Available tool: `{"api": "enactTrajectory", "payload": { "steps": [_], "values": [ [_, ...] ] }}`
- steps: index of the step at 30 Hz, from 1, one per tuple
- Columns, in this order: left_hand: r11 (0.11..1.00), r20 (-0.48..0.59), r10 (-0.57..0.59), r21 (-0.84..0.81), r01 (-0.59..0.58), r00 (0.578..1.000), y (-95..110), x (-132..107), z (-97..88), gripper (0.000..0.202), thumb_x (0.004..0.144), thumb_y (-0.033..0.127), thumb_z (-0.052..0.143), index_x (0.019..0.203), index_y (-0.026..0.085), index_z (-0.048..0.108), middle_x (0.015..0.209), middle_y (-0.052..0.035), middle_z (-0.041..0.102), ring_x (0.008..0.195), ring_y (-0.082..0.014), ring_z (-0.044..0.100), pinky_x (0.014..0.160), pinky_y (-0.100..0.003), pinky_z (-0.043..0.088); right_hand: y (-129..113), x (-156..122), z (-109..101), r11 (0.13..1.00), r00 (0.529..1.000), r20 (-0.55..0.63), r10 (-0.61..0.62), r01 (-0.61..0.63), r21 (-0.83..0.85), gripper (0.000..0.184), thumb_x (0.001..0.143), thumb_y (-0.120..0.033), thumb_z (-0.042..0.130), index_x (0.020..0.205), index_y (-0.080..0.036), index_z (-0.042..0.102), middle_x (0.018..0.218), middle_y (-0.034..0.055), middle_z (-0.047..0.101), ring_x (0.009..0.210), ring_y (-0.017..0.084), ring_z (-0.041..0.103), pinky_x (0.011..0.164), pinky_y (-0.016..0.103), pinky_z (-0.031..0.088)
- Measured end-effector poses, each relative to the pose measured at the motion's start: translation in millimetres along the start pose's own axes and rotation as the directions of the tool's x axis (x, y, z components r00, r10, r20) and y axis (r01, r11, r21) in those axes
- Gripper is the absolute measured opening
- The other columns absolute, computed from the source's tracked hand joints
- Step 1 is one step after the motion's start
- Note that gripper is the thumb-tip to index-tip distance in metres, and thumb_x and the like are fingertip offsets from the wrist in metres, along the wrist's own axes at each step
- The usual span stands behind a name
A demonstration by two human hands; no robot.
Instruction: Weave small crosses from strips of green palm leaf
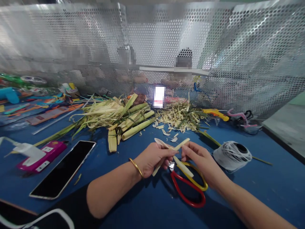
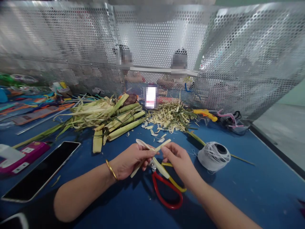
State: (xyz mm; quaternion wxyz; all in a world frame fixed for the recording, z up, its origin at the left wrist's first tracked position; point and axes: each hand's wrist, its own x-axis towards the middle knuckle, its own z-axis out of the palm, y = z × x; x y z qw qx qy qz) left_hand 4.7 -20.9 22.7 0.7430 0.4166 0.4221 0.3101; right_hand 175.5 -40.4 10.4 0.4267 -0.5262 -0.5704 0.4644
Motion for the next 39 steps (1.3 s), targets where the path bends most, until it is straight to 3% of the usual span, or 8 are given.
{"api": "enactTrajectory", "payload": {
  "steps": [4, 11, 16, 19, 22, 31, 35, 39],
  "values": [
    [0.997, 0.082, -0.027, 0.076, 0.021, 0.996, -3, -1, 2.3, 0.034, 0.063, 0.043, 0.074, 0.070, 0.012, 0.061, 0.049, 0.0062, 0.044, 0.042, -0.0041, 0.033, 0.040, -0.019, 0.022, 2, -1, 3, 0.991, 0.998, -0.063, 0.015, -0.006, 0.136, 0.038, 0.073, -0.052, 0.065, 0.060, -0.018, 0.054, 0.055, -0.0032, 0.051, 0.056, 0.011, 0.046, 0.061, 0.026, 0.038],
    [0.990, 0.039, -0.001, 0.140, -0.004, 0.999, -6, -1, 6.8, 0.019, 0.063, 0.027, 0.068, 0.061, 0.014, 0.055, 0.043, 0.0102, 0.032, 0.041, -0.0035, 0.021, 0.044, -0.023, 0.012, 5, -2, 8, 0.992, 0.989, -0.149, 0.011, 0.008, 0.124, 0.038, 0.072, -0.048, 0.064, 0.052, -0.020, 0.050, 0.048, -0.0034, 0.048, 0.050, 0.011, 0.043, 0.054, 0.026, 0.036],
    [0.966, 0.069, -0.032, 0.258, 0.013, 0.997, -4, -5, 7.0, 0.017, 0.060, 0.026, 0.067, 0.059, 0.014, 0.055, 0.045, 0.0085, 0.038, 0.043, -0.0046, 0.026, 0.046, -0.023, 0.016, 8, 1, 1, 0.954, 0.950, -0.224, -0.219, 0.161, -0.251, 0.022, 0.075, -0.042, 0.063, 0.081, -0.020, 0.062, 0.079, 0.0049, 0.064, 0.074, 0.020, 0.058, 0.066, 0.032, 0.044],
    [0.935, 0.141, -0.014, 0.352, -0.037, 0.990, -9, -4, 7.7, 0.016, 0.060, 0.024, 0.066, 0.057, 0.014, 0.055, 0.049, 0.0066, 0.043, 0.049, -0.0063, 0.034, 0.049, -0.023, 0.023, 1, -4, 0, 0.783, 0.900, -0.069, -0.430, 0.334, -0.525, 0.018, 0.080, -0.035, 0.060, 0.093, -0.024, 0.067, 0.098, 0.0068, 0.066, 0.092, 0.023, 0.059, 0.082, 0.037, 0.042],
    [0.909, 0.195, -0.014, 0.410, -0.069, 0.981, -15, -3, 8.9, 0.016, 0.059, 0.024, 0.066, 0.056, 0.015, 0.054, 0.052, 0.0061, 0.043, 0.054, -0.0074, 0.036, 0.052, -0.023, 0.025, -4, -10, 5, 0.714, 0.899, 0.123, -0.421, 0.412, -0.566, 0.012, 0.083, -0.030, 0.059, 0.076, -0.025, 0.067, 0.080, 0.0016, 0.068, 0.083, 0.020, 0.062, 0.084, 0.037, 0.039],
    [0.922, 0.306, -0.009, 0.371, -0.110, 0.952, -19, -6, 10.3, 0.034, 0.065, 0.046, 0.068, 0.060, 0.014, 0.060, 0.053, 0.0031, 0.052, 0.054, -0.0085, 0.042, 0.057, -0.023, 0.031, -6, -10, 9, 0.892, 0.952, -0.054, -0.303, 0.263, -0.367, 0.023, 0.079, -0.030, 0.058, 0.058, -0.021, 0.056, 0.061, -0.0016, 0.057, 0.060, 0.014, 0.053, 0.059, 0.026, 0.039],
    [0.891, 0.336, -0.035, 0.438, -0.123, 0.941, -15, -7, 9.4, 0.038, 0.065, 0.050, 0.069, 0.054, 0.015, 0.060, 0.054, 0.0011, 0.055, 0.056, -0.0101, 0.044, 0.061, -0.024, 0.034, -8, -11, 9, 0.870, 0.926, -0.157, -0.343, 0.250, -0.425, 0.024, 0.080, -0.034, 0.057, 0.059, -0.022, 0.055, 0.063, -0.0001, 0.058, 0.063, 0.016, 0.053, 0.062, 0.029, 0.039],
    [0.928, 0.322, -0.028, 0.361, -0.095, 0.946, -14, -9, 11.4, 0.041, 0.069, 0.055, 0.064, 0.065, 0.014, 0.066, 0.054, 0.0013, 0.054, 0.053, -0.0089, 0.042, 0.057, -0.023, 0.031, -6, -11, 8, 0.803, 0.908, -0.107, -0.405, 0.297, -0.517, 0.024, 0.083, -0.035, 0.055, 0.062, -0.023, 0.054, 0.065, 0.0010, 0.060, 0.068, 0.018, 0.054, 0.071, 0.033, 0.038]
  ]
}}
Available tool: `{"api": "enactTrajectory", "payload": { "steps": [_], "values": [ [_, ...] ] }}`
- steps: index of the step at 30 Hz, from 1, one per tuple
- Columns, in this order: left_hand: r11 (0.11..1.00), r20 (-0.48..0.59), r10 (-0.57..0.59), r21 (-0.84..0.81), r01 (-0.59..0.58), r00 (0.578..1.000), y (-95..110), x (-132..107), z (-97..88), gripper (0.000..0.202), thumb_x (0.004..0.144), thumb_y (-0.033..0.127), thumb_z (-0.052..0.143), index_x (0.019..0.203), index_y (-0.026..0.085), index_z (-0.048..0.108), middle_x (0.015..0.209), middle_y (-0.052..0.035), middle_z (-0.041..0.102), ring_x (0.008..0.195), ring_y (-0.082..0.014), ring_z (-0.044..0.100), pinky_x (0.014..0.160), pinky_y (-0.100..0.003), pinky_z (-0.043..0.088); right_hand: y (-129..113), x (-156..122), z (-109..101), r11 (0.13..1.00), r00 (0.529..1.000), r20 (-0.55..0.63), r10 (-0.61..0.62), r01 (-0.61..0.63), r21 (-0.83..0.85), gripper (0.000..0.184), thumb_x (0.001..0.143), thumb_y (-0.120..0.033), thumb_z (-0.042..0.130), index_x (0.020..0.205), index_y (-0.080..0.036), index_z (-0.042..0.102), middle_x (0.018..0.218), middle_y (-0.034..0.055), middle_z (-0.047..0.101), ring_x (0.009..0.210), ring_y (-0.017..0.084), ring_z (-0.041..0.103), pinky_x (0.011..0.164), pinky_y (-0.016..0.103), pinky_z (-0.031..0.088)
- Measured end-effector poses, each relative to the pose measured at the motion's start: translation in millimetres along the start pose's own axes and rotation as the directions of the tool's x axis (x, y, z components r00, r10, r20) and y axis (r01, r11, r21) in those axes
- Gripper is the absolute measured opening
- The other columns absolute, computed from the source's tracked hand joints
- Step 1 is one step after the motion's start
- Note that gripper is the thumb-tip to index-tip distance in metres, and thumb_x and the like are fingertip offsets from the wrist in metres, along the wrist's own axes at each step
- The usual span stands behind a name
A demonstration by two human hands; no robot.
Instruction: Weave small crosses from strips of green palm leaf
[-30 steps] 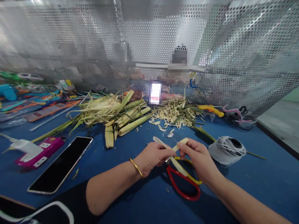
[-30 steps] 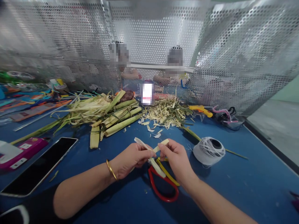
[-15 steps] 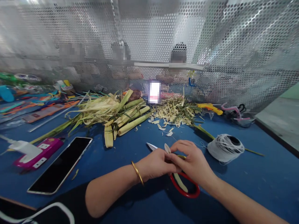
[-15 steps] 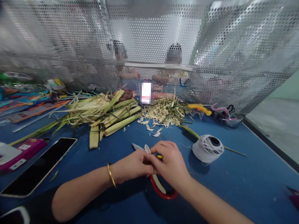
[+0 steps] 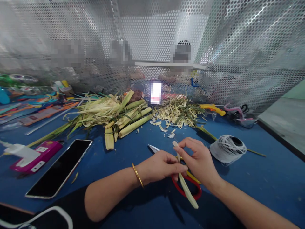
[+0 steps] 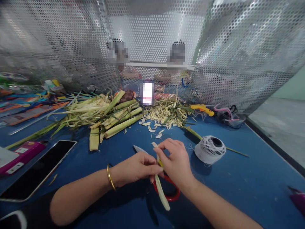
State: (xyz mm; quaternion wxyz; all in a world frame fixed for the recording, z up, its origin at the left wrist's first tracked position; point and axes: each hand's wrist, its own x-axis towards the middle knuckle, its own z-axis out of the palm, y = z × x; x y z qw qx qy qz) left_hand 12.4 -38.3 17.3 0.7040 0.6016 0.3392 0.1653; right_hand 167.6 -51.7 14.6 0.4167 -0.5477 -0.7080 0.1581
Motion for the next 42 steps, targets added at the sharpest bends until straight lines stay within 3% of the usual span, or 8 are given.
{"api": "enactTrajectory", "payload": {
  "steps": [12, 15, 18, 20, 23, 28, 33, 42],
  "values": [
    [0.996, -0.020, -0.069, -0.059, 0.068, 0.997, 6, -4, 3.6, 0.029, 0.072, 0.040, 0.063, 0.072, 0.012, 0.071, 0.046, 0.0031, 0.050, 0.042, -0.0058, 0.033, 0.046, -0.022, 0.021, 3, -1, 3, 0.995, 0.998, -0.059, 0.009, -0.003, 0.100, 0.021, 0.082, -0.032, 0.057, 0.063, -0.022, 0.055, 0.065, -0.0002, 0.058, 0.069, 0.017, 0.054, 0.071, 0.031, 0.038],
    [0.987, -0.117, -0.114, -0.123, 0.099, 0.987, 7, -3, 0.9, 0.032, 0.070, 0.043, 0.065, 0.073, 0.012, 0.070, 0.048, 0.0031, 0.052, 0.042, -0.0050, 0.034, 0.045, -0.021, 0.021, 11, 3, 3, 0.968, 0.990, -0.039, 0.135, -0.124, 0.217, 0.017, 0.081, -0.036, 0.058, 0.071, -0.022, 0.060, 0.074, 0.0009, 0.061, 0.073, 0.017, 0.055, 0.071, 0.030, 0.039],
    [0.976, -0.197, -0.142, -0.190, 0.105, 0.970, 7, -1, -2.8, 0.036, 0.070, 0.047, 0.065, 0.078, 0.013, 0.069, 0.053, 0.0028, 0.055, 0.043, -0.0046, 0.036, 0.043, -0.020, 0.020, 18, 8, 2, 0.837, 0.930, 0.003, 0.367, -0.332, 0.435, 0.027, 0.075, -0.045, 0.065, 0.087, -0.020, 0.062, 0.072, -0.0007, 0.059, 0.068, 0.015, 0.053, 0.064, 0.027, 0.041],
    [0.973, -0.233, -0.141, -0.214, 0.091, 0.962, 7, 1, -4.2, 0.037, 0.071, 0.048, 0.064, 0.079, 0.013, 0.068, 0.056, 0.0026, 0.056, 0.043, -0.0045, 0.038, 0.042, -0.019, 0.020, 18, 9, 2, 0.676, 0.858, 0.190, 0.477, -0.496, 0.545, 0.037, 0.069, -0.051, 0.070, 0.085, -0.019, 0.063, 0.057, -0.0047, 0.051, 0.056, 0.012, 0.047, 0.056, 0.025, 0.038],
    [0.972, -0.251, -0.136, -0.221, 0.080, 0.958, 6, 1, -4.3, 0.038, 0.070, 0.051, 0.064, 0.076, 0.013, 0.066, 0.056, 0.0023, 0.057, 0.043, -0.0045, 0.039, 0.041, -0.019, 0.021, 12, 8, 3, 0.442, 0.757, 0.470, 0.454, -0.650, 0.619, 0.037, 0.062, -0.049, 0.077, 0.071, -0.018, 0.061, 0.051, -0.0052, 0.050, 0.049, 0.009, 0.043, 0.050, 0.022, 0.034],
    [0.972, -0.230, -0.157, -0.210, 0.109, 0.960, 6, 0, -3.3, 0.042, 0.062, 0.053, 0.071, 0.072, 0.013, 0.066, 0.048, 0.0052, 0.048, 0.042, -0.0044, 0.035, 0.041, -0.019, 0.022, 5, 8, 2, 0.234, 0.695, 0.580, 0.425, -0.703, 0.672, 0.034, 0.058, -0.041, 0.082, 0.060, -0.016, 0.059, 0.045, -0.0068, 0.046, 0.045, 0.006, 0.045, 0.043, 0.018, 0.030],
    [0.970, -0.235, -0.150, -0.222, 0.097, 0.960, 9, 0, -5.0, 0.040, 0.063, 0.053, 0.069, 0.070, 0.013, 0.064, 0.049, 0.0051, 0.047, 0.042, -0.0044, 0.035, 0.041, -0.020, 0.019, 8, 10, -2, 0.231, 0.719, 0.557, 0.416, -0.675, 0.700, 0.033, 0.056, -0.038, 0.084, 0.073, -0.016, 0.067, 0.054, -0.0037, 0.058, 0.050, 0.008, 0.055, 0.055, 0.021, 0.045],
    [0.981, -0.180, -0.095, -0.185, 0.061, 0.979, 5, 3, -5.0, 0.035, 0.061, 0.047, 0.071, 0.062, 0.014, 0.058, 0.046, 0.0062, 0.043, 0.042, -0.0044, 0.030, 0.042, -0.022, 0.016, 7, 6, 6, 0.264, 0.738, 0.393, 0.549, -0.599, 0.756, 0.036, 0.049, -0.039, 0.086, 0.064, -0.016, 0.064, 0.049, -0.0050, 0.055, 0.042, 0.006, 0.047, 0.045, 0.019, 0.039]
  ]
}}
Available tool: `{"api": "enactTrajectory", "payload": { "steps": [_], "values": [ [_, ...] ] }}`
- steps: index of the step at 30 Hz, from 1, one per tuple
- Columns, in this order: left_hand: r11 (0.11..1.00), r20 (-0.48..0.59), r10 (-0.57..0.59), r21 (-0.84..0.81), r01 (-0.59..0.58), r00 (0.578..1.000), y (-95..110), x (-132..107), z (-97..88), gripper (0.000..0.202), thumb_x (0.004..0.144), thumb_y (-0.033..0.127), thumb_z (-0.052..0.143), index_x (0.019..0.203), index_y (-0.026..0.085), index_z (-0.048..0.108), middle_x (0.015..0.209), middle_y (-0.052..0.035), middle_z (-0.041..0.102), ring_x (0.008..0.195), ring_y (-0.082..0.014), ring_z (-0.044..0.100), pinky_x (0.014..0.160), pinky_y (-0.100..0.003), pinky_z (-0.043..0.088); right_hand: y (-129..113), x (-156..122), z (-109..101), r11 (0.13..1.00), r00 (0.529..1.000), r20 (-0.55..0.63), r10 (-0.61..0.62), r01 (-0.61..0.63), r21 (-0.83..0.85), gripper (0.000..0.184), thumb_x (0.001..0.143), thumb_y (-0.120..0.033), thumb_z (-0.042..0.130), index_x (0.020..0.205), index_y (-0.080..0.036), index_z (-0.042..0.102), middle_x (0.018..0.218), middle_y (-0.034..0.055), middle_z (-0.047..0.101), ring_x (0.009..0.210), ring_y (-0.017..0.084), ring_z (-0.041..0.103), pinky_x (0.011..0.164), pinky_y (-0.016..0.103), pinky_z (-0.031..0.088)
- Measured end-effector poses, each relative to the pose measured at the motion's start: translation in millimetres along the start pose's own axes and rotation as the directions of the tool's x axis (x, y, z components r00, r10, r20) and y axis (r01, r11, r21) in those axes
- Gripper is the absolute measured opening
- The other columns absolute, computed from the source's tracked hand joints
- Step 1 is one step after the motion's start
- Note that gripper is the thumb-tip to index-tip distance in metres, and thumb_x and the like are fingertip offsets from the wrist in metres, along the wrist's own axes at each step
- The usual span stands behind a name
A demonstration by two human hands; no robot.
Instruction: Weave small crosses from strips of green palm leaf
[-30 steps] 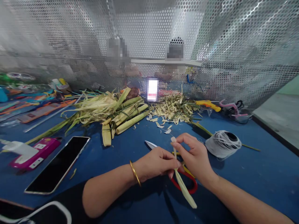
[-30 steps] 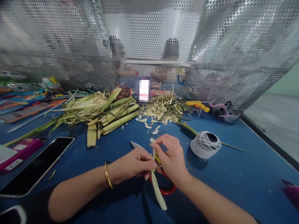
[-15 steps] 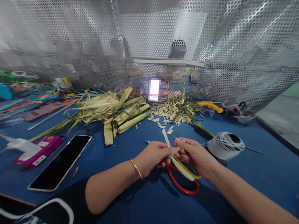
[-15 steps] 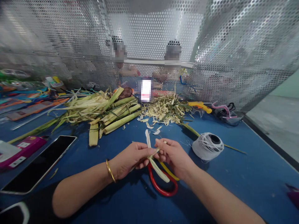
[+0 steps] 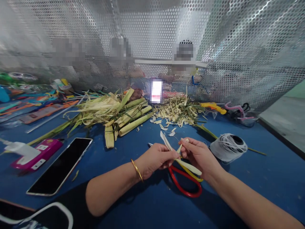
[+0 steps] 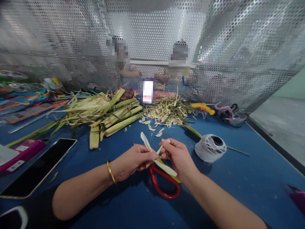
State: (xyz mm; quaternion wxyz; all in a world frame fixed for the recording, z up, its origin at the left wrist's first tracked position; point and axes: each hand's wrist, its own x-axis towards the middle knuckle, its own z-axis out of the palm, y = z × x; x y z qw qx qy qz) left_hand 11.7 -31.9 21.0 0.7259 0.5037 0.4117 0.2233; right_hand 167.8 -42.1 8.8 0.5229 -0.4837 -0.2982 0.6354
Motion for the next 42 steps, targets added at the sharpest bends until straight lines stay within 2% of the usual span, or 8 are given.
{"api": "enactTrajectory", "payload": {
  "steps": [9, 14, 20, 22, 24, 28, 33, 42],
  "values": [
    [0.990, -0.079, 0.008, -0.136, -0.019, 0.997, 4, 0, -2.7, 0.047, 0.068, 0.060, 0.064, 0.065, 0.014, 0.056, 0.054, 0.0030, 0.051, 0.044, -0.0048, 0.040, 0.040, -0.019, 0.026, -16, 3, -8, 0.951, 0.994, 0.023, -0.111, 0.113, -0.288, 0.047, 0.061, -0.061, 0.073, 0.079, -0.017, 0.064, 0.066, 0.0015, 0.064, 0.055, 0.013, 0.057, 0.052, 0.024, 0.044],
    [0.996, -0.194, 0.033, -0.070, -0.048, 0.980, 7, 2, -6.3, 0.032, 0.069, 0.040, 0.073, 0.065, 0.013, 0.058, 0.050, 0.0051, 0.050, 0.042, -0.0032, 0.040, 0.040, -0.017, 0.027, -20, -3, -10, 0.655, 0.929, 0.349, -0.123, 0.340, -0.675, 0.034, 0.076, -0.049, 0.061, 0.059, -0.020, 0.057, 0.052, -0.0023, 0.055, 0.052, 0.013, 0.052, 0.055, 0.026, 0.041],
    [0.984, -0.236, 0.015, -0.167, -0.055, 0.972, 3, 6, -5.6, 0.025, 0.075, 0.031, 0.069, 0.063, 0.013, 0.057, 0.051, 0.0038, 0.054, 0.040, -0.0046, 0.045, 0.042, -0.018, 0.037, -14, -2, -14, 0.424, 0.889, 0.374, -0.264, 0.455, -0.783, 0.031, 0.083, -0.037, 0.050, 0.058, -0.022, 0.057, 0.049, -0.0027, 0.051, 0.049, 0.013, 0.047, 0.050, 0.026, 0.035],
    [0.961, -0.175, 0.018, -0.269, -0.066, 0.984, 3, 5, -7.2, 0.027, 0.072, 0.035, 0.072, 0.067, 0.011, 0.061, 0.058, 0.0000, 0.061, 0.048, -0.0076, 0.054, 0.052, -0.021, 0.045, -14, -3, -15, 0.161, 0.773, 0.428, -0.468, 0.552, -0.818, 0.025, 0.086, -0.032, 0.049, 0.069, -0.022, 0.064, 0.066, 0.0019, 0.062, 0.063, 0.017, 0.055, 0.060, 0.030, 0.040],
    [0.937, -0.096, 0.040, -0.343, -0.070, 0.995, 4, 4, -9.6, 0.029, 0.069, 0.036, 0.075, 0.075, 0.010, 0.066, 0.070, -0.0054, 0.067, 0.061, -0.0115, 0.062, 0.062, -0.024, 0.049, -13, -8, -13, -0.192, 0.526, 0.554, -0.645, 0.591, -0.783, 0.018, 0.087, -0.025, 0.050, 0.087, -0.022, 0.067, 0.083, 0.0062, 0.066, 0.079, 0.021, 0.058, 0.072, 0.035, 0.041],
    [0.916, -0.001, 0.075, -0.396, -0.069, 0.997, 4, 4, -12.6, 0.029, 0.059, 0.023, 0.081, 0.081, 0.007, 0.071, 0.080, -0.0079, 0.069, 0.068, -0.0107, 0.061, 0.068, -0.021, 0.047, -9, -15, -7, -0.662, 0.176, 0.892, -0.416, 0.614, -0.430, 0.026, 0.089, -0.012, 0.042, 0.102, -0.016, 0.065, 0.080, 0.0057, 0.066, 0.075, 0.018, 0.056, 0.082, 0.037, 0.038],
    [0.905, -0.075, 0.092, -0.409, -0.115, 0.993, 0, 7, -10.0, 0.026, 0.058, 0.023, 0.082, 0.075, 0.007, 0.071, 0.075, -0.0072, 0.069, 0.065, -0.0096, 0.059, 0.066, -0.021, 0.046, 0, -14, -7, -0.745, 0.186, 0.957, -0.222, 0.601, -0.290, 0.032, 0.092, -0.008, 0.035, 0.095, -0.011, 0.066, 0.079, 0.0074, 0.066, 0.080, 0.020, 0.056, 0.085, 0.038, 0.037],
    [0.864, -0.231, -0.002, -0.490, -0.114, 0.973, 1, 2, -2.3, 0.028, 0.058, 0.008, 0.077, 0.081, 0.011, 0.062, 0.069, -0.0073, 0.071, 0.064, -0.0142, 0.065, 0.068, -0.026, 0.051, 1, -20, -6, -0.625, 0.001, 0.950, -0.313, 0.753, -0.207, 0.033, 0.094, -0.010, 0.032, 0.093, -0.007, 0.065, 0.082, 0.0112, 0.071, 0.083, 0.021, 0.061, 0.084, 0.038, 0.040]
  ]
}}
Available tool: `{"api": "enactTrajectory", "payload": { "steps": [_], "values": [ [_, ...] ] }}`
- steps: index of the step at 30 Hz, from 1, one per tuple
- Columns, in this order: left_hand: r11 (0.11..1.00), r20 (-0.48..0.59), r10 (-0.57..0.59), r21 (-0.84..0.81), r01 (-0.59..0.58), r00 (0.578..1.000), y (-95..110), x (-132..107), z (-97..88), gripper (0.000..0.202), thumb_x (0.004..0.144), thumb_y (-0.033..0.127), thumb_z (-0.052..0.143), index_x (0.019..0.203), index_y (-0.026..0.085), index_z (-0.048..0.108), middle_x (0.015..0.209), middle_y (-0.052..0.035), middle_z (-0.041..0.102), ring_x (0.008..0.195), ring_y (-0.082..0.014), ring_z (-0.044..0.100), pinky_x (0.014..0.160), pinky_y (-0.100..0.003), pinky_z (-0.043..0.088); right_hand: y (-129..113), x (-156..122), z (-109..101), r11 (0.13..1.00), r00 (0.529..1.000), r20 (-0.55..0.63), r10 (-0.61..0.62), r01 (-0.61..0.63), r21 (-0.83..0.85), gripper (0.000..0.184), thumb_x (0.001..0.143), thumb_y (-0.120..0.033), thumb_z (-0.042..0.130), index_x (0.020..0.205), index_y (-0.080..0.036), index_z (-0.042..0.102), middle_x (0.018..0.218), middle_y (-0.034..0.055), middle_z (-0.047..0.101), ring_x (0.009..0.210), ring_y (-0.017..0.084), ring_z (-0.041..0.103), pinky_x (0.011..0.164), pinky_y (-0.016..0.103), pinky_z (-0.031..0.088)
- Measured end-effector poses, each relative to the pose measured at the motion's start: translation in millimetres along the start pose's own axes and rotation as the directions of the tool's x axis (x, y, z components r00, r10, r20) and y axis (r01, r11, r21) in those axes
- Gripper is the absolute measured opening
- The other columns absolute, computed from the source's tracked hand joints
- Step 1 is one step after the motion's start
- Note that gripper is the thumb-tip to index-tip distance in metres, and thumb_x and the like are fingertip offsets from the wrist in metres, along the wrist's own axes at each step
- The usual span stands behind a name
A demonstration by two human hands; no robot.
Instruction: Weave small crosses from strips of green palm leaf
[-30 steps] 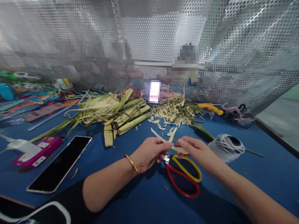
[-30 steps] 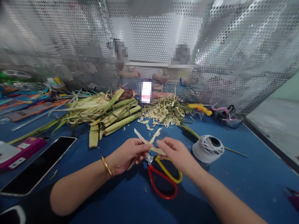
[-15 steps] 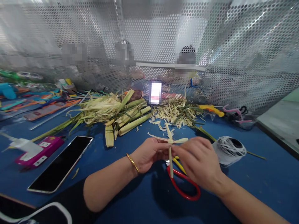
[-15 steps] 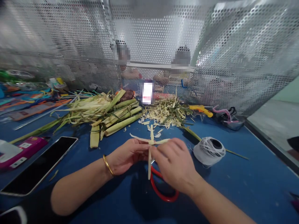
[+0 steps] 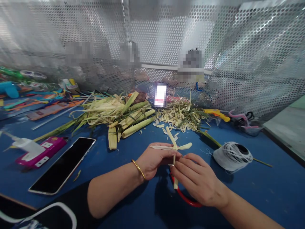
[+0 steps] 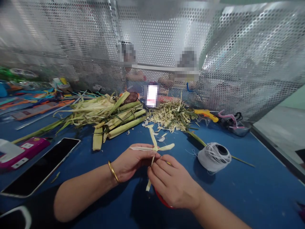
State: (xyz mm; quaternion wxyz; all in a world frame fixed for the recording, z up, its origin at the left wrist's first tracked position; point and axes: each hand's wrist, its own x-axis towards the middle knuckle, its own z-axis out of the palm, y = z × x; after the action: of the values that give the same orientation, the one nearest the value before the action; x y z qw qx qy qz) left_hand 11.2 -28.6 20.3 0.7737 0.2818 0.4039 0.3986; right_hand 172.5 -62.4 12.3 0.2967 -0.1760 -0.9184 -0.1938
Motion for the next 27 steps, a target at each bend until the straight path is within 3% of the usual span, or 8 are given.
{"api": "enactTrajectory", "payload": {
  "steps": [5, 9, 11, 13, 15, 18, 20, 27],
  "values": [
    [1.000, 0.000, -0.011, 0.003, 0.011, 1.000, 2, 0, 0.1, 0.028, 0.060, 0.007, 0.076, 0.083, 0.011, 0.061, 0.069, -0.0073, 0.070, 0.062, -0.0132, 0.064, 0.066, -0.024, 0.051, 0, 0, 2, 0.997, 0.997, -0.028, 0.067, -0.066, 0.029, 0.028, 0.094, -0.010, 0.036, 0.093, -0.010, 0.065, 0.083, 0.0089, 0.072, 0.081, 0.019, 0.061, 0.084, 0.036, 0.041],
    [1.000, -0.027, 0.004, 0.025, -0.004, 1.000, 7, 1, -0.6, 0.028, 0.062, 0.008, 0.075, 0.087, 0.011, 0.062, 0.069, -0.0067, 0.069, 0.063, -0.0138, 0.063, 0.064, -0.025, 0.050, 6, -1, -1, 0.999, 0.999, 0.027, 0.041, -0.041, 0.001, 0.031, 0.095, -0.011, 0.032, 0.104, -0.011, 0.062, 0.092, 0.0094, 0.072, 0.088, 0.020, 0.062, 0.086, 0.036, 0.041],
    [0.998, 0.019, 0.009, 0.065, -0.010, 1.000, 10, 1, -1.0, 0.022, 0.064, 0.009, 0.073, 0.085, 0.011, 0.065, 0.067, -0.0041, 0.066, 0.061, -0.0117, 0.060, 0.062, -0.024, 0.049, 12, -2, -2, 0.981, 0.985, -0.025, 0.173, -0.174, -0.083, 0.027, 0.094, -0.013, 0.038, 0.112, -0.012, 0.058, 0.099, 0.0112, 0.071, 0.093, 0.021, 0.061, 0.086, 0.038, 0.041],
    [0.992, 0.083, 0.005, 0.125, -0.015, 0.997, 12, 1, -1.4, 0.016, 0.065, 0.010, 0.072, 0.081, 0.011, 0.067, 0.063, -0.0015, 0.062, 0.058, -0.0094, 0.057, 0.060, -0.022, 0.048, 16, -3, -2, 0.909, 0.920, -0.083, 0.382, -0.391, -0.146, 0.024, 0.092, -0.020, 0.047, 0.113, -0.014, 0.057, 0.103, 0.0132, 0.069, 0.097, 0.024, 0.060, 0.087, 0.040, 0.041],
    [0.986, 0.114, 0.013, 0.165, -0.032, 0.993, 10, 1, -1.7, 0.015, 0.065, 0.014, 0.073, 0.079, 0.011, 0.068, 0.062, 0.0000, 0.059, 0.055, -0.0075, 0.053, 0.057, -0.021, 0.047, 18, -4, 0, 0.842, 0.849, -0.025, 0.527, -0.526, -0.118, 0.018, 0.092, -0.025, 0.048, 0.104, -0.018, 0.059, 0.098, 0.0105, 0.069, 0.094, 0.024, 0.062, 0.092, 0.043, 0.038],
    [0.972, 0.097, 0.079, 0.213, -0.098, 0.992, 5, 1, -1.8, 0.022, 0.065, 0.024, 0.076, 0.081, 0.011, 0.067, 0.062, 0.0019, 0.058, 0.048, -0.0050, 0.049, 0.051, -0.020, 0.044, 16, -4, 5, 0.817, 0.809, 0.158, 0.566, -0.576, 0.028, 0.021, 0.095, -0.024, 0.042, 0.083, -0.021, 0.058, 0.075, 0.0013, 0.067, 0.072, 0.016, 0.062, 0.097, 0.043, 0.033],
    [0.950, 0.070, 0.126, 0.280, -0.141, 0.990, 2, 2, -1.5, 0.024, 0.067, 0.028, 0.076, 0.080, 0.011, 0.066, 0.058, 0.0028, 0.057, 0.044, -0.0050, 0.048, 0.046, -0.019, 0.042, 12, -4, 7, 0.788, 0.786, 0.215, 0.580, -0.608, 0.099, 0.026, 0.095, -0.023, 0.040, 0.074, -0.021, 0.053, 0.065, -0.0021, 0.061, 0.063, 0.013, 0.058, 0.096, 0.041, 0.035],
    [0.915, 0.007, 0.154, 0.376, -0.146, 0.988, -1, 5, -1.0, 0.016, 0.074, 0.026, 0.069, 0.078, 0.012, 0.064, 0.053, 0.0039, 0.054, 0.040, -0.0051, 0.045, 0.037, -0.016, 0.037, 7, 0, 4, 0.718, 0.774, 0.210, 0.597, -0.633, 0.289, 0.029, 0.092, -0.022, 0.044, 0.064, -0.021, 0.046, 0.056, -0.0055, 0.050, 0.054, 0.010, 0.046, 0.088, 0.034, 0.041]
  ]
}}
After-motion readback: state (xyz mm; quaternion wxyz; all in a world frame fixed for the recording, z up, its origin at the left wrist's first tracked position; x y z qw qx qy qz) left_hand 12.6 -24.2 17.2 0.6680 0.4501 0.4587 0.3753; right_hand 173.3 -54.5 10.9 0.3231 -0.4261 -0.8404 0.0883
